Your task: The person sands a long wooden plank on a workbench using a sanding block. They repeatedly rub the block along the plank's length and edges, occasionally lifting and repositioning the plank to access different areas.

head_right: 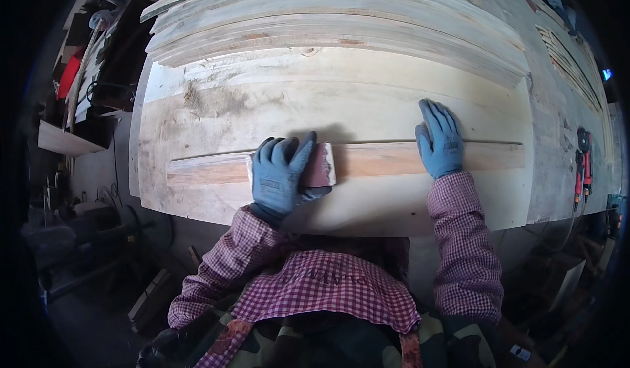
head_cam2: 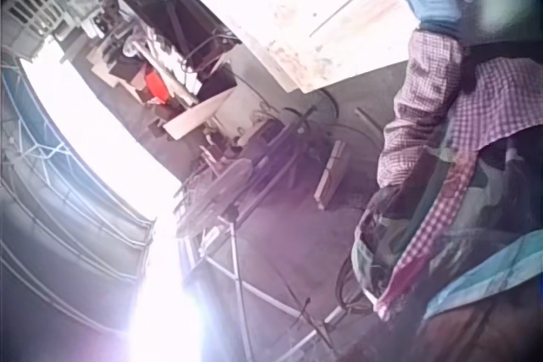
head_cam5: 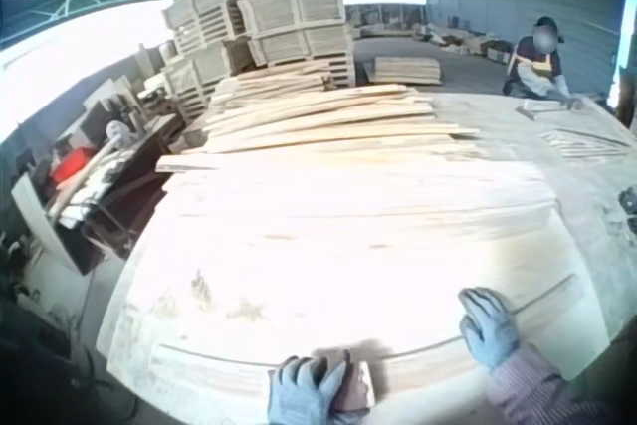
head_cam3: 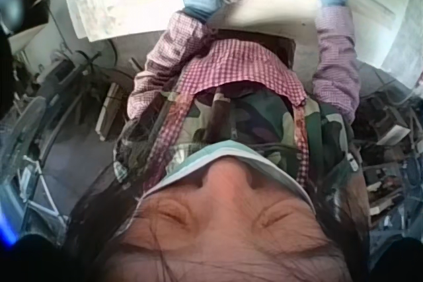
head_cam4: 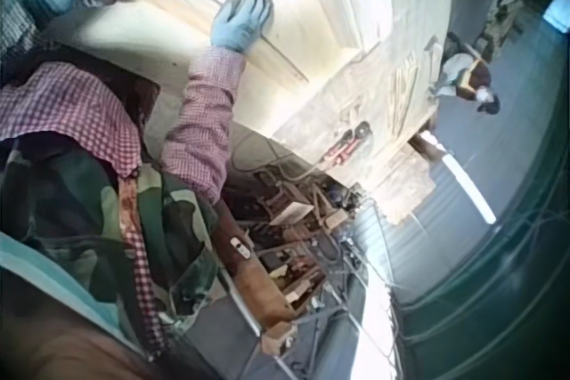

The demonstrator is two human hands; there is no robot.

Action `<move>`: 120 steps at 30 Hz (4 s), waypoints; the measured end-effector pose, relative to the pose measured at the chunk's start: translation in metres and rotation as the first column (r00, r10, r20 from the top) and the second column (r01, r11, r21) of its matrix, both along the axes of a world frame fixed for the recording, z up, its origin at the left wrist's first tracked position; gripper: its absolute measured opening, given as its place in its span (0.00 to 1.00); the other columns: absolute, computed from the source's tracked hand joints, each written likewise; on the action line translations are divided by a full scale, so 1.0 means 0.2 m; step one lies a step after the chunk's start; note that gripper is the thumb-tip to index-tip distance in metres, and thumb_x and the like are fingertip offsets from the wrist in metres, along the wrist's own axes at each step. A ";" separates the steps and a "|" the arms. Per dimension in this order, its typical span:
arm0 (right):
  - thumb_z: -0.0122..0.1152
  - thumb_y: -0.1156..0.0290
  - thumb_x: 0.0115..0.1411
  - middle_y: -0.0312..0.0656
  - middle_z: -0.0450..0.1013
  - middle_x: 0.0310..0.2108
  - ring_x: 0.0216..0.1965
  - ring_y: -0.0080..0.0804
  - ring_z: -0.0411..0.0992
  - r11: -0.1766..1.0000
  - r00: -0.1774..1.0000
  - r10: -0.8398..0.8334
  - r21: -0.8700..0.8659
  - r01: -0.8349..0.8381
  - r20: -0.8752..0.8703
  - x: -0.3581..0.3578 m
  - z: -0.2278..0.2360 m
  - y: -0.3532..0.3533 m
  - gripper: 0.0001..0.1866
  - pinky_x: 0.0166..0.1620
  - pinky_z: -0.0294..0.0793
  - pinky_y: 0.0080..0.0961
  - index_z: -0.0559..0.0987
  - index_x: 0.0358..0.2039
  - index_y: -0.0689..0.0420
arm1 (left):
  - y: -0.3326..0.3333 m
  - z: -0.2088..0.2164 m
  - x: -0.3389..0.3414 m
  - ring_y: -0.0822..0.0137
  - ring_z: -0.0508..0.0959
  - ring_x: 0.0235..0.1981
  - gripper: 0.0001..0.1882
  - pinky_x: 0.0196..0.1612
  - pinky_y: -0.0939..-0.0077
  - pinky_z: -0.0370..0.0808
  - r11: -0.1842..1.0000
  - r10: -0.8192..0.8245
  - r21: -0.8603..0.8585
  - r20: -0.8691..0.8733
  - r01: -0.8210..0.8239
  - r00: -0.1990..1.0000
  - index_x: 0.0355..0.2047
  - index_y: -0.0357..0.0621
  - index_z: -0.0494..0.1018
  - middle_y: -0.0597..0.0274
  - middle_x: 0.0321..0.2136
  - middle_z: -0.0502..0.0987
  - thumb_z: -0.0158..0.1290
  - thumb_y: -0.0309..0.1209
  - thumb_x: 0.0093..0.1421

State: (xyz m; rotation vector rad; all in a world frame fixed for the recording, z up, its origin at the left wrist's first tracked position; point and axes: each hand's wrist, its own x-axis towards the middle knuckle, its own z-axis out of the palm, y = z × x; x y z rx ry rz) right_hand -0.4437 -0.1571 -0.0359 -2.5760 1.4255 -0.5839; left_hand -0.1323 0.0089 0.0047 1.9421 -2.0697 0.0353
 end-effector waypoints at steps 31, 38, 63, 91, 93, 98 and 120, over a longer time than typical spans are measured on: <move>0.67 0.39 0.51 0.45 0.65 0.58 0.58 0.46 0.64 0.990 0.989 0.135 -0.038 -0.137 -0.055 0.45 0.16 0.48 0.39 0.62 0.62 0.50 0.73 0.63 0.35 | 0.18 -0.28 1.08 0.47 0.67 0.60 0.22 0.63 0.57 0.65 0.965 0.219 -0.105 -0.173 -0.239 0.960 0.51 0.40 0.73 0.48 0.57 0.70 0.53 0.24 0.54; 0.70 0.41 0.52 0.49 0.71 0.55 0.55 0.49 0.70 0.453 0.417 -0.867 -0.085 0.887 -0.273 -1.12 0.02 0.26 0.43 0.56 0.70 0.46 0.65 0.68 0.27 | 0.13 -0.31 1.02 0.46 0.69 0.59 0.21 0.63 0.54 0.65 0.973 0.189 -0.114 -0.119 -0.203 0.975 0.50 0.42 0.74 0.49 0.55 0.73 0.54 0.24 0.54; 0.62 0.32 0.53 0.45 0.68 0.55 0.53 0.47 0.69 0.449 0.409 -0.864 -0.085 0.889 -0.293 -1.11 0.05 0.00 0.43 0.55 0.67 0.50 0.63 0.69 0.27 | 0.14 -0.37 1.11 0.49 0.74 0.50 0.12 0.55 0.57 0.70 0.967 0.170 -0.175 -0.108 -0.187 0.980 0.43 0.41 0.76 0.50 0.46 0.77 0.53 0.30 0.58; 0.61 0.46 0.65 0.43 0.76 0.49 0.45 0.34 0.76 0.634 -0.106 -0.773 0.770 -0.071 0.626 -0.62 0.27 0.55 0.36 0.49 0.78 0.31 0.69 0.63 0.60 | 0.28 -0.18 0.81 0.44 0.66 0.61 0.52 0.64 0.50 0.63 0.995 -0.096 0.023 0.147 0.094 0.984 0.67 0.44 0.61 0.48 0.59 0.69 0.71 0.49 0.44; 0.61 0.46 0.65 0.44 0.76 0.46 0.44 0.40 0.78 0.707 -0.278 -0.699 0.694 -0.137 0.658 -0.93 0.27 0.61 0.34 0.46 0.81 0.37 0.69 0.62 0.55 | 0.21 -0.22 0.86 0.45 0.70 0.55 0.51 0.59 0.50 0.67 0.992 -0.110 0.081 0.143 0.099 0.984 0.64 0.42 0.64 0.49 0.54 0.72 0.71 0.51 0.43; 0.68 0.61 0.60 0.44 0.77 0.46 0.45 0.40 0.78 0.490 0.139 -0.851 0.671 0.557 0.506 -1.68 0.02 0.57 0.35 0.45 0.80 0.37 0.66 0.65 0.58 | 0.06 -0.10 0.90 0.47 0.73 0.50 0.46 0.53 0.54 0.72 0.962 -0.197 0.233 0.215 0.146 0.956 0.64 0.46 0.66 0.51 0.50 0.74 0.69 0.48 0.46; 0.63 0.54 0.56 0.60 0.75 0.47 0.38 0.54 0.79 0.917 0.983 0.069 0.399 0.004 -0.168 0.91 0.22 0.68 0.45 0.43 0.79 0.46 0.57 0.68 0.64 | -0.37 0.96 0.66 0.63 0.84 0.39 0.22 0.47 0.70 0.81 0.775 -0.133 0.586 -0.212 0.235 0.968 0.49 0.33 0.78 0.51 0.39 0.84 0.65 0.37 0.60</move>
